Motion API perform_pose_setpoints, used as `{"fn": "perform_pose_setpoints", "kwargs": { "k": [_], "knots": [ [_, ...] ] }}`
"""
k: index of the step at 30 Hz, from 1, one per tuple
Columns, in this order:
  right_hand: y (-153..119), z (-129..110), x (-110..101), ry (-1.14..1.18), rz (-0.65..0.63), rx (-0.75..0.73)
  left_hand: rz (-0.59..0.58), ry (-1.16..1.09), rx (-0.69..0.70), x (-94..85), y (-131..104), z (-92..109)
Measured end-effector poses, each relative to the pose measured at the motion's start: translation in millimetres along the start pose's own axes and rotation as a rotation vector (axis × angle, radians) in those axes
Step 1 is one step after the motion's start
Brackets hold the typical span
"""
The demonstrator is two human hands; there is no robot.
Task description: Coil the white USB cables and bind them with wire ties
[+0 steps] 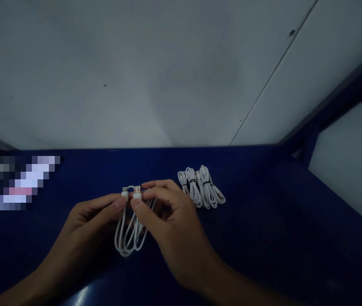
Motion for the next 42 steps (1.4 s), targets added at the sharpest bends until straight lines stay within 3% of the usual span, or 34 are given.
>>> {"fn": "perform_pose_setpoints", "kwargs": {
  "k": [42],
  "knots": [
    [-1.1, 0.5, 0.4, 0.026, -0.009, 0.014, 0.02, 0.007, -0.006, 4.8, -1.6, 0.7]
  ]
}}
Point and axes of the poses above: each hand's wrist, its own y-axis towards the middle knuckle, its own x-axis out of the palm, z = x × y, the point moved 1 cm from there along y, towards the middle knuckle, and after that the axes turned 1 degree about y, right-handed, at the moved point
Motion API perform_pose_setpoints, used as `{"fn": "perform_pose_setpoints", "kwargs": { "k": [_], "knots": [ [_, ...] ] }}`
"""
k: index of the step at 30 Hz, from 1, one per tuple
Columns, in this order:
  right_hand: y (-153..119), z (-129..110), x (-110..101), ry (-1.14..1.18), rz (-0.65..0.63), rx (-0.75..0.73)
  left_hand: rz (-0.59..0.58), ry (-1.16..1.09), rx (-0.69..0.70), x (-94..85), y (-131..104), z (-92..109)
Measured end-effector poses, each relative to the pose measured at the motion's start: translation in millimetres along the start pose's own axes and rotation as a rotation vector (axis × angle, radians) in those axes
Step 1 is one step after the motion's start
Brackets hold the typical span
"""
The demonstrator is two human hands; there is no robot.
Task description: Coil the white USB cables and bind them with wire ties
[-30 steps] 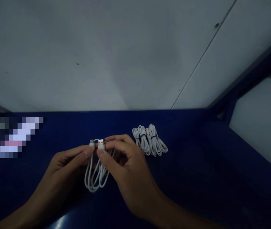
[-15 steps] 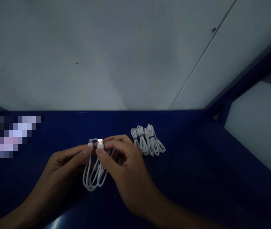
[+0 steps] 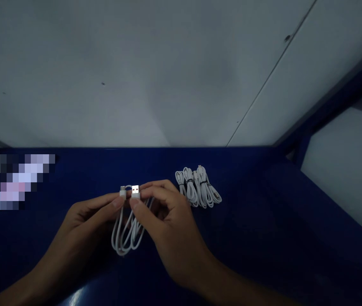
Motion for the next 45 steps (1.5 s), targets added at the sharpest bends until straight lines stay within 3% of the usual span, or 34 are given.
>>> {"fn": "perform_pose_setpoints", "kwargs": {
  "k": [45],
  "knots": [
    [-2.3, 1.4, -0.3, 0.012, -0.01, 0.024, -0.02, -0.106, -0.074, -3.7, 3.2, -6.2]
  ]
}}
Point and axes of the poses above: each hand's wrist, its own y-axis towards the middle knuckle, its own x-axis out of the palm, z = x × y, the point moved 1 cm from there along y, towards the middle knuckle, and after that the axes turned 1 degree about y, right-handed, at the moved point
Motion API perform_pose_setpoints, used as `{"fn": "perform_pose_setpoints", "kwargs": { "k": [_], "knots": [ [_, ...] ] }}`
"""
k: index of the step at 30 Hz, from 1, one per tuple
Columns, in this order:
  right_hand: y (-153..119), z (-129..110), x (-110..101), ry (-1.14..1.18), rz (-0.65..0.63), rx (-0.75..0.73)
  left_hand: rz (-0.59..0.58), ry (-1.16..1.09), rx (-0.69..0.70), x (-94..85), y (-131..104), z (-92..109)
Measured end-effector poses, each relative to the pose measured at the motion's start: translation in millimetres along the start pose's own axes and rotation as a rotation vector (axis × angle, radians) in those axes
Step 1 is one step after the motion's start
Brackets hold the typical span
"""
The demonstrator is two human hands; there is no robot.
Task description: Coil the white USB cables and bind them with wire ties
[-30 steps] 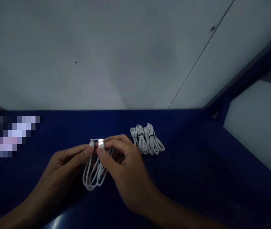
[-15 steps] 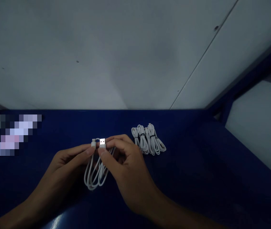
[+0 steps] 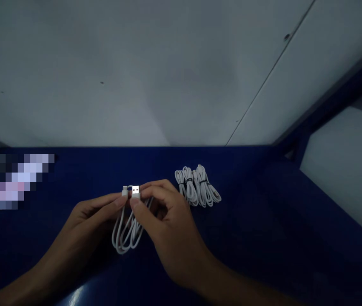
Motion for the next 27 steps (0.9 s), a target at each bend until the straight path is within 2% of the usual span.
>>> {"fn": "perform_pose_setpoints", "kwargs": {
  "k": [21, 27],
  "knots": [
    [1.4, -0.3, -0.2, 0.0, -0.015, 0.01, -0.023, -0.022, -0.05, -2.5, 4.9, -3.0],
    [1.5, 0.6, 0.2, -0.013, -0.013, 0.016, -0.007, 0.053, 0.007, 1.0, 5.2, 1.0]
  ]
}}
Point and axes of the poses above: each hand's wrist, its own y-axis towards the middle knuckle, its own x-axis out of the palm, z = x × y, the point moved 1 cm from there along y, towards the middle knuckle, and after that the axes turned 1 degree about y, right-handed, at the moved point
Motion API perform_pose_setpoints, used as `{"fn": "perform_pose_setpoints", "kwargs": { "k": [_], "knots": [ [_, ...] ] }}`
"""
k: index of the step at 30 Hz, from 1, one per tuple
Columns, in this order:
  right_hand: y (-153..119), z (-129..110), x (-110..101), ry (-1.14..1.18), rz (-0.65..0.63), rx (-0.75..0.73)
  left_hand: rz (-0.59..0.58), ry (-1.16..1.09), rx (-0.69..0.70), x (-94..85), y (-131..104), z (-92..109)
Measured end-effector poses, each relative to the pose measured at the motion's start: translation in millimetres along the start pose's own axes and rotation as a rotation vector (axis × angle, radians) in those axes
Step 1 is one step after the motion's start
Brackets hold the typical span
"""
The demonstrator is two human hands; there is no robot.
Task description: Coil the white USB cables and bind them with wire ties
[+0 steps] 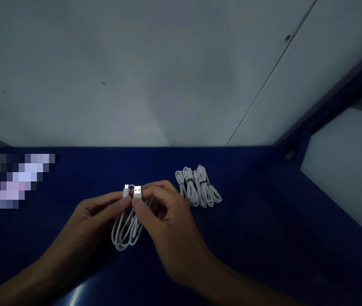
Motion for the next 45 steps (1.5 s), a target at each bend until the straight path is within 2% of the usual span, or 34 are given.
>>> {"fn": "perform_pose_setpoints", "kwargs": {
  "k": [4, 7, 14, 27, 45],
  "knots": [
    [-0.6, -0.3, -0.7, -0.051, 0.011, 0.007, 0.146, 0.21, 0.157, -2.3, -1.5, 3.3],
    [-0.6, -0.5, -1.4, -0.057, 0.011, -0.009, 0.182, 0.281, 0.214, -3.1, -2.3, 5.4],
    [2.4, 3.8, -1.1, -0.049, -0.004, 0.0, 0.108, 0.311, 0.231, -4.4, -2.5, 4.8],
    [3.2, 2.5, -1.2, -0.033, 0.004, 0.014, 0.02, 0.298, 0.161, -3.9, -5.6, 1.5],
    [2.1, 3.6, 0.6, -0.037, -0.008, 0.031, 0.042, 0.326, 0.158, -3.8, -3.4, 3.7]
  ]
}}
Point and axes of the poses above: each hand's wrist, its own y-axis towards the middle knuckle, its own x-axis out of the palm, z = x × y, the point moved 1 cm from there along y, towards the middle knuckle, and after that the axes turned 1 degree about y, right-handed, at the moved point
